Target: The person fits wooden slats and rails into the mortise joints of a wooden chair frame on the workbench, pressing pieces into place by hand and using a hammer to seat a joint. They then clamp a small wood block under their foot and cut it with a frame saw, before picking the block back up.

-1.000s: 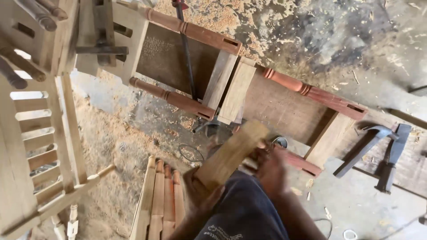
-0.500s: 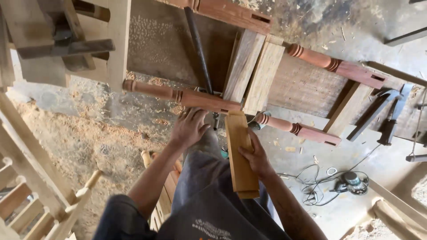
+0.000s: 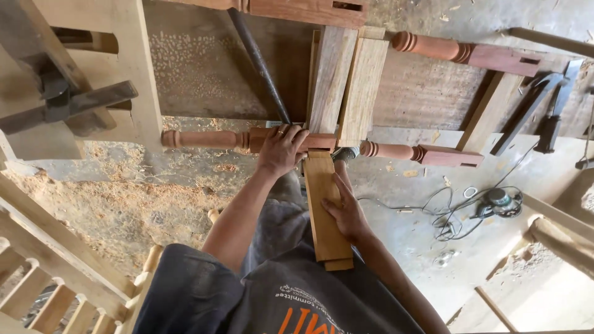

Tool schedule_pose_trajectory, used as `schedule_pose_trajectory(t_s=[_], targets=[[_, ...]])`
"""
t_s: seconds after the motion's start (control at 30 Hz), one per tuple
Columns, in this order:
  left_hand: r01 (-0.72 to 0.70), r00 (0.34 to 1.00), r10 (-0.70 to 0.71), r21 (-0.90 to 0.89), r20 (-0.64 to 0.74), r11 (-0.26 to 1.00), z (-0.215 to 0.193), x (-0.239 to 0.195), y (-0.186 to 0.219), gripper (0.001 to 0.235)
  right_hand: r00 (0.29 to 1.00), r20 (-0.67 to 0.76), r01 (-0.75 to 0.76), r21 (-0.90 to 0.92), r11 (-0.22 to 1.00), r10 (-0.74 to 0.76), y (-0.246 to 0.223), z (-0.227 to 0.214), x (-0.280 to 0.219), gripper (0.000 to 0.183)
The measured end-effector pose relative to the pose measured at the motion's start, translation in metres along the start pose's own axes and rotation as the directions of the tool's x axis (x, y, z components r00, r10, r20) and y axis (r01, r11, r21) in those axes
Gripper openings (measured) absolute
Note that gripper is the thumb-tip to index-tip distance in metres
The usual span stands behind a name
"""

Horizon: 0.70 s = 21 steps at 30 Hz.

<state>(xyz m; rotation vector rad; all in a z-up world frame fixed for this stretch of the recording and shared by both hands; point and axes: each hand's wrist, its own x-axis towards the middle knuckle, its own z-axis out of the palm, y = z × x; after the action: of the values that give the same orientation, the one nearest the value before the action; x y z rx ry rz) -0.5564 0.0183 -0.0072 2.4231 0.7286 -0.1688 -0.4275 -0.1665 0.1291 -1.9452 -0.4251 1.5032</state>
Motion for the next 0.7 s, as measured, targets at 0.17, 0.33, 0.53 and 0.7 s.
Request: schedule_pose_trajectory(t_s=[0.17,0.33,0.53,0.7], targets=[[-0.041,0.996,0.035,-0.071,-0.084,0.997,-0.004,-0.004,0.003,0.067,0.994,-0.041,-0.096,0.077,0.992,0.100,-0.004,0.000,0.004,0.076],[0.040,0.962,-0.158,-0.456,-0.223,0.889,0.002,-0.039,0.060,0.082,0.954,-0.090,-0.220,0.433,0.874,0.285,-0.036,0.011,-0.012,0.058],[0.406,0.811,-0.364,-0.889,0.457,-0.211,0.056,-0.046,0.090,0.066,0.920,0.243,-0.371,0.795,0.480,0.309,-0.002,-0.004,-0.041,0.078],[0.515,0.739,-0.438,-0.848,0.512,-0.122,0.025,-0.043,0.099,0.053,0.916,0.161,-0.361,0.732,0.578,0.368,-0.010,-0.002,-0.059,0.058]])
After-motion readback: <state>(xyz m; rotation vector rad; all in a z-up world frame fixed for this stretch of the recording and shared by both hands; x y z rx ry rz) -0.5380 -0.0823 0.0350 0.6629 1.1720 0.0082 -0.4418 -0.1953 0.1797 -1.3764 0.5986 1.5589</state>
